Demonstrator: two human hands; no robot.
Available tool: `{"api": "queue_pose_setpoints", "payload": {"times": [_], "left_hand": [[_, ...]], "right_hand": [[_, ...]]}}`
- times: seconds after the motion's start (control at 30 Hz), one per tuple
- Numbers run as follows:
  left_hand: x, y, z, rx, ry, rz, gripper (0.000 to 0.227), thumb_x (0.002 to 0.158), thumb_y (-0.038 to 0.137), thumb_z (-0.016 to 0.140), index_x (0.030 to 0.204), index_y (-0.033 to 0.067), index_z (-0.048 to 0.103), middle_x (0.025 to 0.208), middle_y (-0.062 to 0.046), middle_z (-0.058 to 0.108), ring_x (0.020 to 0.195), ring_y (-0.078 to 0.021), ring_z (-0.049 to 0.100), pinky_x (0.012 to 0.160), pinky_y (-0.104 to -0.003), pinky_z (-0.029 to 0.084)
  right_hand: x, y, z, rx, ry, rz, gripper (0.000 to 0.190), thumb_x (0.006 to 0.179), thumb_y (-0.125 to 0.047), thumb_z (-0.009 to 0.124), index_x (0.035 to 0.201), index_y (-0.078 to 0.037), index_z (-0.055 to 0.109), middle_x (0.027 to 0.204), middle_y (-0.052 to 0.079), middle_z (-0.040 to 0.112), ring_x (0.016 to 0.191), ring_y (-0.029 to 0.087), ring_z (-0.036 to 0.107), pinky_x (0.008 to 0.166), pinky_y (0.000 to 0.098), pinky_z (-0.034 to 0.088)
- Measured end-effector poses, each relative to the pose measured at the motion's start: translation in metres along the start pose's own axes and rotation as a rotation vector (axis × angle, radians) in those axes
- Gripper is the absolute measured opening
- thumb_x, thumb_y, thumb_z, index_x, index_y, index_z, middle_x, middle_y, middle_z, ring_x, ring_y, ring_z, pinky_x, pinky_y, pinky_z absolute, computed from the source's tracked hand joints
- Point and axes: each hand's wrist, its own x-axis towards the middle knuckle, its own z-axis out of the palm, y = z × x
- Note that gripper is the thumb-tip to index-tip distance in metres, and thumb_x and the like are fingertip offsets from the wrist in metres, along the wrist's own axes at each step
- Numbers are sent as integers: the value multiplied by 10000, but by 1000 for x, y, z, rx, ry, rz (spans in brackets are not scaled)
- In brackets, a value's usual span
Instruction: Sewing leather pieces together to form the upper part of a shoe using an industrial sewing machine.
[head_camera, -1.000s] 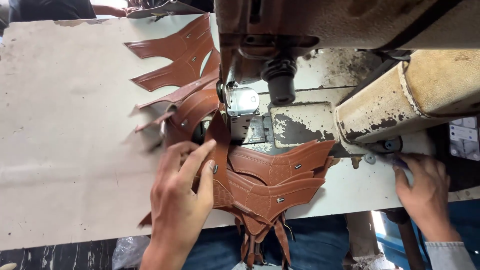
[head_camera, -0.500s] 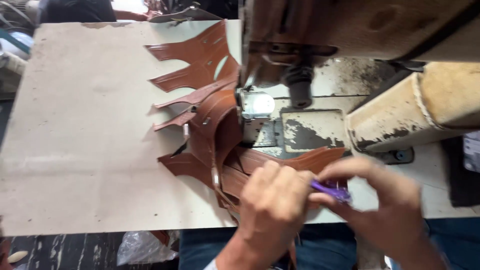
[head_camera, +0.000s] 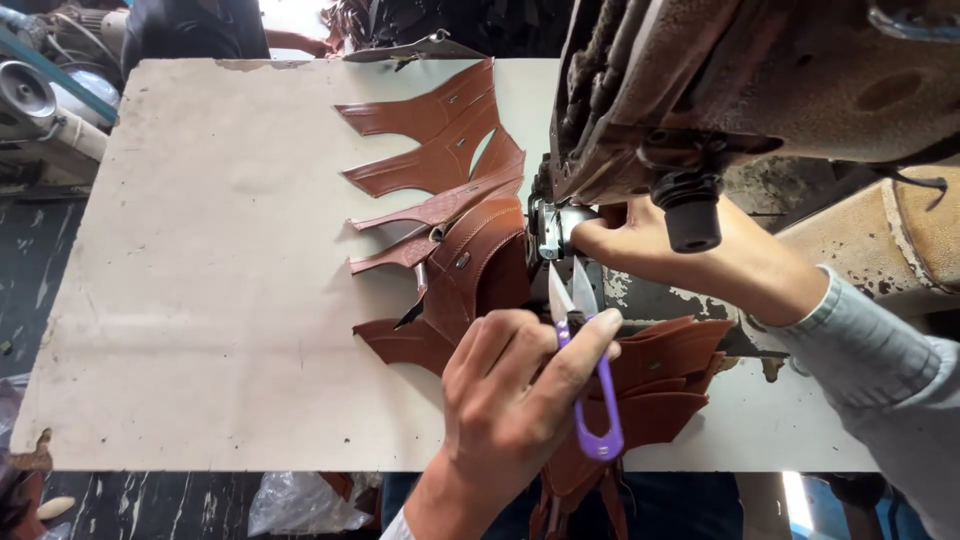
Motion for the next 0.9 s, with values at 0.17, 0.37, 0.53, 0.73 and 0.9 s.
{"api": "queue_pose_setpoints", "payload": {"times": [0.17,0.37,0.53,0.73,0.9], "left_hand": [[10,-10,6,25,-46,73,331,967,151,820,1280,126,716,846,-10,534,876,-196,587,800,-354,515],[10,-29,39,-118,-54,-5,319,946,216,835,1233,117,739,811,-3,522,840,-183,548,781,-338,474],[5,-31,51,237,-99,117,362,852,136,824,1211,128,783,846,19,612,907,-187,557,859,-344,428],[14,-14,39,-37,-11,-78,326,876,198,849,1176,116,752,892,16,679,919,-188,583,848,-359,431],[22,-10,38,-122,-28,-131,317,876,112,790,1185,95,723,971,-30,703,968,-229,609,914,-372,461]], "right_hand": [[-10,26,6,384,363,-420,322,830,-272,623,1056,-45,661,749,6,641,569,119,572,470,297,445],[-31,118,31,952,237,101,303,999,-190,608,896,91,654,672,73,512,555,163,447,496,341,353],[-59,59,27,1751,249,473,318,946,-250,290,976,-128,582,659,73,563,557,130,492,495,247,385],[-42,56,62,1154,127,8,398,953,-101,661,1344,-54,714,692,34,423,567,124,375,491,244,293],[-34,24,47,769,301,-396,582,790,-59,677,1370,-64,639,793,-22,614,705,73,586,600,255,498]]}}
